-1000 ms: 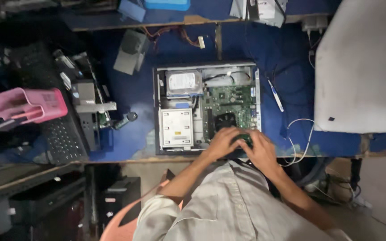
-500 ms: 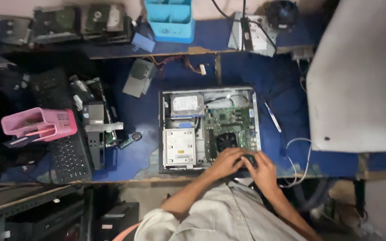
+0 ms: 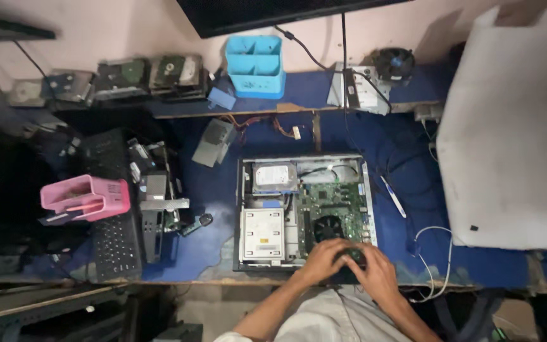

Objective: The person works on an open desktop computer case on a workbench. They unscrew and lift out the CPU cooling fan and heatsink assembly, then hold it and brush dust off the fan blades and heatsink fins with a toothbrush, turning it to clean different sides.

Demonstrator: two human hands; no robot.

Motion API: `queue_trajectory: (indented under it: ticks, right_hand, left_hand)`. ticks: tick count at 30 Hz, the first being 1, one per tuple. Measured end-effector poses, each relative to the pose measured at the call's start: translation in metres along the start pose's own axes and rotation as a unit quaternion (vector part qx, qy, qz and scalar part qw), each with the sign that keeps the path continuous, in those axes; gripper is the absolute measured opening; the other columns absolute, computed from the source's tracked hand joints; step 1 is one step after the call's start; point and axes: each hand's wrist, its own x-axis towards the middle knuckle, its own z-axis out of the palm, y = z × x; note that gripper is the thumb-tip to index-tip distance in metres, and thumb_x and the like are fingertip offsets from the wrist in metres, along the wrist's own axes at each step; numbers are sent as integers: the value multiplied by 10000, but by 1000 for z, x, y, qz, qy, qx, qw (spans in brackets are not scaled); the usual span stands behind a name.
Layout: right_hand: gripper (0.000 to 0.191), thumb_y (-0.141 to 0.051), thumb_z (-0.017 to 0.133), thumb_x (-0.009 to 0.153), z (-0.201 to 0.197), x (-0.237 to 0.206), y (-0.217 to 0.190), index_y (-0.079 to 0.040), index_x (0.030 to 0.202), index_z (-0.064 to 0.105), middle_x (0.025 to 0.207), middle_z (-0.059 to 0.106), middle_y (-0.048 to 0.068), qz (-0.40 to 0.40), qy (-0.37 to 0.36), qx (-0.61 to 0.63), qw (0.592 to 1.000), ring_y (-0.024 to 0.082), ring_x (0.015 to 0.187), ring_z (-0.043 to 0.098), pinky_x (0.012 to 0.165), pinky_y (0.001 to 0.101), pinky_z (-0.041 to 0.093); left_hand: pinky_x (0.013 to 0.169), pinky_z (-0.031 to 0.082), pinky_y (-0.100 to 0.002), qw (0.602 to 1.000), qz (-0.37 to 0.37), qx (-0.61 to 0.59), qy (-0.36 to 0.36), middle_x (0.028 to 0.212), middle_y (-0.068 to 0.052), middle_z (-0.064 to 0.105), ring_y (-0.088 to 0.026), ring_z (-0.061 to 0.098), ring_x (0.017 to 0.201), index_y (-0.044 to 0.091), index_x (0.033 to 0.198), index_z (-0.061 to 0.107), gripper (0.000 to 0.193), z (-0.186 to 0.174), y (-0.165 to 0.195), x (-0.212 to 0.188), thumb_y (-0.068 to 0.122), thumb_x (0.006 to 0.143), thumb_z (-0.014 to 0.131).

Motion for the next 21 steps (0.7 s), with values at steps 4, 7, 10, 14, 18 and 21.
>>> queue_trajectory:
  ticks: [4, 7, 10, 14, 18, 21]
  right_hand:
    - [380, -308, 809, 797, 5, -7, 2, -32, 1006, 651, 963, 687, 153, -24, 39, 5, 999, 373, 895, 683, 767, 434, 549]
    - [340, -268, 819, 789, 3, -14, 0, -38, 979, 655, 966, 670, 137, -41, 52, 13, 998, 359, 917, 672, 772, 422, 542]
    - [331, -232, 814, 799, 1, -13, -4, -25, 994, 644, 986, 649, 135, -54, 67, 17, 996, 346, 942, 663, 778, 412, 539]
    - [339, -204, 811, 801, -2, -9, -7, -9, 1016, 636, 1019, 650, 135, -68, 73, 21, 995, 346, 960, 661, 795, 408, 537]
    - [321, -204, 823, 819, -9, -12, -7, -16, 992, 628, 1021, 644, 124, -56, 48, 39, 997, 329, 958, 668, 813, 392, 549]
    - [371, -213, 838, 806, -16, -15, -5, -1, 1017, 618, 1061, 641, 142, -65, 36, 31, 997, 342, 978, 661, 819, 394, 545]
  left_hand:
    - [1000, 524, -454, 1000, 18, -6, -10, 1251, -142, 693, -373, 662, 1159, 67, 1226, 671, 339, -8, 1, 3, 184, 911, 712]
    - [998, 535, -447, 1000, 13, -18, -8, 1245, -139, 697, -364, 668, 1156, 71, 1209, 676, 331, -5, 5, -6, 168, 895, 715]
    - [1011, 530, -443, 999, 14, -21, -32, 1248, -141, 696, -362, 668, 1165, 70, 1223, 672, 334, -8, 11, -3, 130, 897, 702]
    - [1032, 533, -431, 1000, 24, 0, -16, 1241, -154, 684, -366, 666, 1156, 69, 1356, 654, 546, -65, 57, 31, -3, 818, 591]
    - [1015, 507, -453, 950, 193, 144, 197, 1252, -143, 706, -365, 663, 1146, 88, 1288, 689, 483, -177, 154, 40, 3, 813, 664]
    - [1021, 507, -451, 857, 428, 7, 285, 1257, -139, 706, -360, 663, 1154, 92, 1286, 690, 474, -228, 224, 13, 10, 819, 666]
